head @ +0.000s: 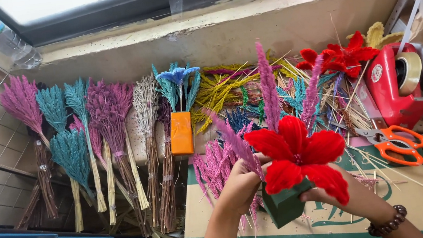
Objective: The person trims the stems of pink dried flowers with orange scissors, then inserts a red artificial flower into a green floral foam block. They continue adding pink dried flower stems around the red flower, adjusting their positions to form a small arrangement.
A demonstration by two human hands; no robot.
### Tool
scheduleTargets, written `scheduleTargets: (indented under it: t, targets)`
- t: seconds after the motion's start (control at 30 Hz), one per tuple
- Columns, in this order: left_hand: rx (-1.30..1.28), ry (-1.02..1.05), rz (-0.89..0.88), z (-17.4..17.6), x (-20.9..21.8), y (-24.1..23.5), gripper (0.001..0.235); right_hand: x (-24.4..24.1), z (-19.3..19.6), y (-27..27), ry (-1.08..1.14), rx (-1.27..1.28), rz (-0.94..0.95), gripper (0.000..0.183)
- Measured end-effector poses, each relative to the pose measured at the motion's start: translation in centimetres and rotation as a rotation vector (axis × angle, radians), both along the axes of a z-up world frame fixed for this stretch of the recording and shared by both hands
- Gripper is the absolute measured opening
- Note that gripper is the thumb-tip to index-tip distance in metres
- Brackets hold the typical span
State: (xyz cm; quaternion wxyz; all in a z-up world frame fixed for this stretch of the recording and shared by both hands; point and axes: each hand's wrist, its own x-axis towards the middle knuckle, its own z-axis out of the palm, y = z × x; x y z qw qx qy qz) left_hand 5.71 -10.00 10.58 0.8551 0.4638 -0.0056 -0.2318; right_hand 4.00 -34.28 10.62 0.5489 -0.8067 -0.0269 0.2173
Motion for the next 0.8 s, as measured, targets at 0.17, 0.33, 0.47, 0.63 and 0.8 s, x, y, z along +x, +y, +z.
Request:
scheduleTargets:
  t: [0.17,0.33,0.47,0.63,0.8]
  targets:
    - [-0.016,-0.007,0.024,-0.2,0.6,-0.3,0.010,0.1,0.2,0.7,0.090,-0.076,-0.024,0.046]
    - [-0.025,-0.010,0.040,-0.8,0.7,-0.5,0.011,-0.1,0.3,0.7,0.045,-0.105,-0.017,0.045]
    - [-0.033,-0.014,0.041,-1.5,0.6,-0.6,0.011,0.6,-0.5,0.4,0.056,-0.029,-0.046,0.037]
    - [-0.048,-0.010,0.061,-2.1,0.8,-0.4,0.011,0.5,0.4,0.7,-0.038,0.016,0.050,0.032]
    - [-0.064,0.046,0.116,-2.2,1.0,-0.5,0.011,0.6,0.1,0.7,-0.018,-0.058,0.072,0.042]
